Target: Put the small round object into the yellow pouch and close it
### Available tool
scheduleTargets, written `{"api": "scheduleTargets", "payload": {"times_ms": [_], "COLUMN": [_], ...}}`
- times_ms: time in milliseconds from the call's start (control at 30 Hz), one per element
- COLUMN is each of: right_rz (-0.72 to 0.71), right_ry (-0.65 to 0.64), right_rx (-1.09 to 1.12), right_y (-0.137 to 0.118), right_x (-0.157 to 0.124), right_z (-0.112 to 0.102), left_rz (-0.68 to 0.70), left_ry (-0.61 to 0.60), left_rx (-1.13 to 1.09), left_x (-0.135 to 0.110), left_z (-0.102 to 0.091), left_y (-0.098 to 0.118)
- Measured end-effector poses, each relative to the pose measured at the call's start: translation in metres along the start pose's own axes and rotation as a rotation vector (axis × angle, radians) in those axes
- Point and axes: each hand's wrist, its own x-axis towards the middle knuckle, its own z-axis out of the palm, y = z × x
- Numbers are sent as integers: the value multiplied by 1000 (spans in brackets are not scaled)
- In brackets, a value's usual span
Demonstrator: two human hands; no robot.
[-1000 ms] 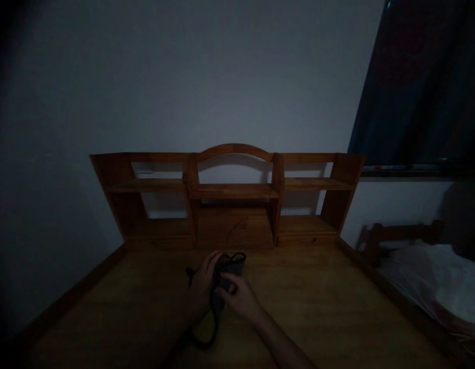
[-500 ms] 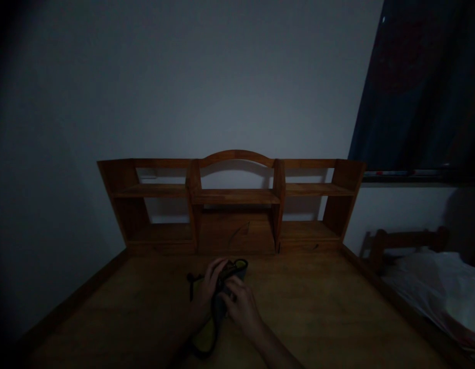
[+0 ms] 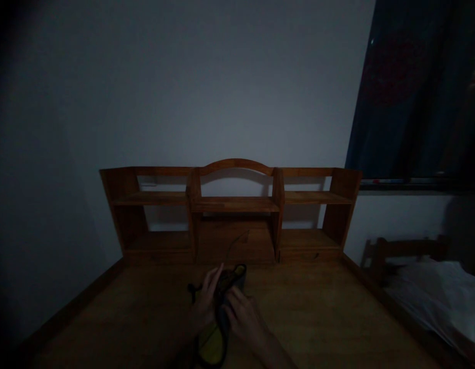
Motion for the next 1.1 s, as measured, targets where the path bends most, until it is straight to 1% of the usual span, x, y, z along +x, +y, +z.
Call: {"api": "scheduleTargets", "payload": {"times_ms": [133,267,433,600,733,867,967,1100], "right_rz": [5,41,69,75,43,44,40,12], "right_ry": [5,-1,7,25,55,73,70,72], "right_rx": [18,99,120,169,222,250,253,197], "right_y": [1,-4,-10,-5,-1,-4,-5,-2], "right_x": [2,5,9,8,4,3,4,3], "right_z": [-2,-5,-7,-4,1,3,3,4], "left_rz": [-8,47,-6,6,21,36,49,71], "left_ry": [33,20,19,35,65,75,54,17], "left_rx": [5,51,258,424,457,456,449,462], "left_x": [0,1,0,-2,-3,-3,-2,-1], "left_z": [2,-2,-10,-13,-13,-15,-18,-19], "left_y": [-14,-16,-11,-8,-6,-1,1,-1]}}
